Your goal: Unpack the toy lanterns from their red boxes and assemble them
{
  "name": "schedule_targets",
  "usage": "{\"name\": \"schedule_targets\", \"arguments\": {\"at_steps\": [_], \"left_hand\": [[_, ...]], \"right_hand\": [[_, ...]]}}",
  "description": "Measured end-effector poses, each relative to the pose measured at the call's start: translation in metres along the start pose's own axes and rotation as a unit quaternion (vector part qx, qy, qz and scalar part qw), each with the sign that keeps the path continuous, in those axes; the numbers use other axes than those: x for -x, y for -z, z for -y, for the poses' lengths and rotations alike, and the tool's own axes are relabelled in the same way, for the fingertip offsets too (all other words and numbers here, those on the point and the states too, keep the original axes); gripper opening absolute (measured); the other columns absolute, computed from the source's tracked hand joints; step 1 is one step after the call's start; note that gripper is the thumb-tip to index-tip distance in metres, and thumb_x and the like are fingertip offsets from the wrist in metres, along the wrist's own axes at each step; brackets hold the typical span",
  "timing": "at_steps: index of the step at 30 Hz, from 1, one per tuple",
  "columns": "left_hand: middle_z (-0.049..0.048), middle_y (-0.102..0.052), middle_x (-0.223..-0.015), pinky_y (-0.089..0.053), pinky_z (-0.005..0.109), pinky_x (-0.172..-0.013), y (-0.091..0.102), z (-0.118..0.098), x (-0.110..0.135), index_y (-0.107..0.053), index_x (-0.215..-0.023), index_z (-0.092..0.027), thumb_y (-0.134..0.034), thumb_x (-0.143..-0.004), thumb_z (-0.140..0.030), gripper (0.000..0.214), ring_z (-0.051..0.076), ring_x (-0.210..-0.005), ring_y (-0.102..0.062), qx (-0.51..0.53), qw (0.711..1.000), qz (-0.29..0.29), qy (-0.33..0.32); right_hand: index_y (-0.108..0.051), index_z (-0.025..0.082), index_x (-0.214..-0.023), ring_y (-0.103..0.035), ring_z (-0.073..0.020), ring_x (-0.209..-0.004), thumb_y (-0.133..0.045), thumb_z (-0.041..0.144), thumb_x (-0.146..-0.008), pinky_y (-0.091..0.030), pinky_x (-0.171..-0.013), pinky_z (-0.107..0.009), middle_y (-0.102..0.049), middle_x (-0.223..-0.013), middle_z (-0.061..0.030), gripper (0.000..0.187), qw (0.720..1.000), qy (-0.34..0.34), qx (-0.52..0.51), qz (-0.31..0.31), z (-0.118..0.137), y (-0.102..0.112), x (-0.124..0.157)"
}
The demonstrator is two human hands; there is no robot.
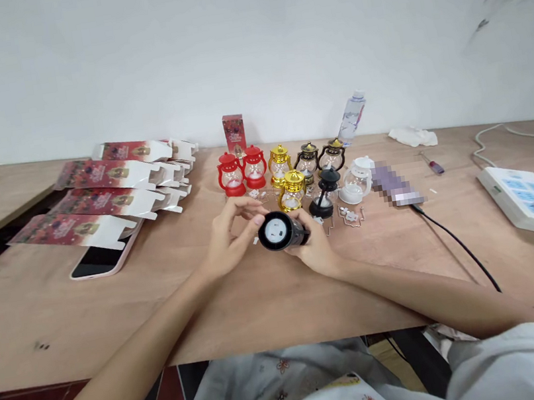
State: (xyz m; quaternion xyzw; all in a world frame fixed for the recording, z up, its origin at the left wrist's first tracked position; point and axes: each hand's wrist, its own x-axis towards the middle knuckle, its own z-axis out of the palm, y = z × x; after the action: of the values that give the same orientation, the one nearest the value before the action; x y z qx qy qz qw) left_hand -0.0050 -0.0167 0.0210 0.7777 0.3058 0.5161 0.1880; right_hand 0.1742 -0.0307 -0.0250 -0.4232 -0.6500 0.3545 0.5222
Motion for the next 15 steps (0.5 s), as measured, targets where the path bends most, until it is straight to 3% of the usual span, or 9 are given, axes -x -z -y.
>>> {"name": "schedule_targets", "arguments": {"at_steps": [2, 3, 7, 9, 15], "left_hand": [[0.002, -0.064, -0.084, -0.046, 0.025, -0.07, 0.006, 0.007, -0.003, -0.057, -0.091, -0.018, -0.053, -0.088, -0.028, 0.011, 0.012, -0.075, -0.059, -0.036, 0.999, -0.007, 0.03], [0.0015, -0.064, -0.083, -0.045, 0.025, -0.069, 0.009, 0.012, -0.005, -0.057, -0.087, -0.018, -0.053, -0.087, -0.028, 0.011, 0.013, -0.074, -0.058, -0.068, 0.997, 0.019, 0.037], [0.0019, -0.064, -0.083, -0.043, 0.029, -0.073, 0.02, 0.032, -0.01, -0.058, -0.082, -0.018, -0.051, -0.086, -0.025, 0.01, 0.016, -0.08, -0.057, -0.167, 0.965, 0.202, 0.027], [0.0027, -0.064, -0.084, -0.043, 0.031, -0.075, 0.02, 0.04, -0.01, -0.058, -0.08, -0.018, -0.05, -0.085, -0.024, 0.012, 0.018, -0.083, -0.057, -0.2, 0.945, 0.257, 0.026], [0.0064, -0.064, -0.102, -0.042, 0.038, -0.087, 0.014, 0.053, -0.004, -0.062, -0.095, -0.019, -0.056, -0.082, -0.023, 0.015, 0.023, -0.099, -0.056, -0.236, 0.92, 0.312, 0.03]], "right_hand": [[-0.05, 0.021, -0.086, -0.054, -0.0157, -0.075, -0.061, 0.014, -0.057, -0.042, -0.07, -0.028, -0.059, -0.08, 0.0026, 0.032, 1.0, -0.001, -0.015, -0.014, 0.0, 0.0, -0.001], [-0.05, 0.021, -0.086, -0.054, -0.0158, -0.076, -0.061, 0.013, -0.056, -0.042, -0.071, -0.028, -0.059, -0.08, 0.0024, 0.033, 1.0, -0.005, -0.022, -0.02, 0.0, 0.0, -0.001], [-0.05, 0.021, -0.085, -0.054, -0.0165, -0.079, -0.059, 0.011, -0.053, -0.042, -0.073, -0.028, -0.058, -0.081, 0.0026, 0.035, 0.999, -0.02, -0.029, -0.033, -0.002, 0.0, -0.002], [-0.05, 0.021, -0.085, -0.053, -0.0167, -0.079, -0.058, 0.011, -0.053, -0.042, -0.075, -0.029, -0.058, -0.08, 0.0027, 0.035, 0.999, -0.022, -0.026, -0.033, -0.003, 0.0, -0.002], [-0.049, 0.022, -0.086, -0.053, -0.017, -0.08, -0.058, 0.011, -0.054, -0.042, -0.077, -0.03, -0.057, -0.081, 0.0023, 0.035, 0.999, -0.022, -0.025, -0.022, -0.004, 0.0, -0.002]]}}
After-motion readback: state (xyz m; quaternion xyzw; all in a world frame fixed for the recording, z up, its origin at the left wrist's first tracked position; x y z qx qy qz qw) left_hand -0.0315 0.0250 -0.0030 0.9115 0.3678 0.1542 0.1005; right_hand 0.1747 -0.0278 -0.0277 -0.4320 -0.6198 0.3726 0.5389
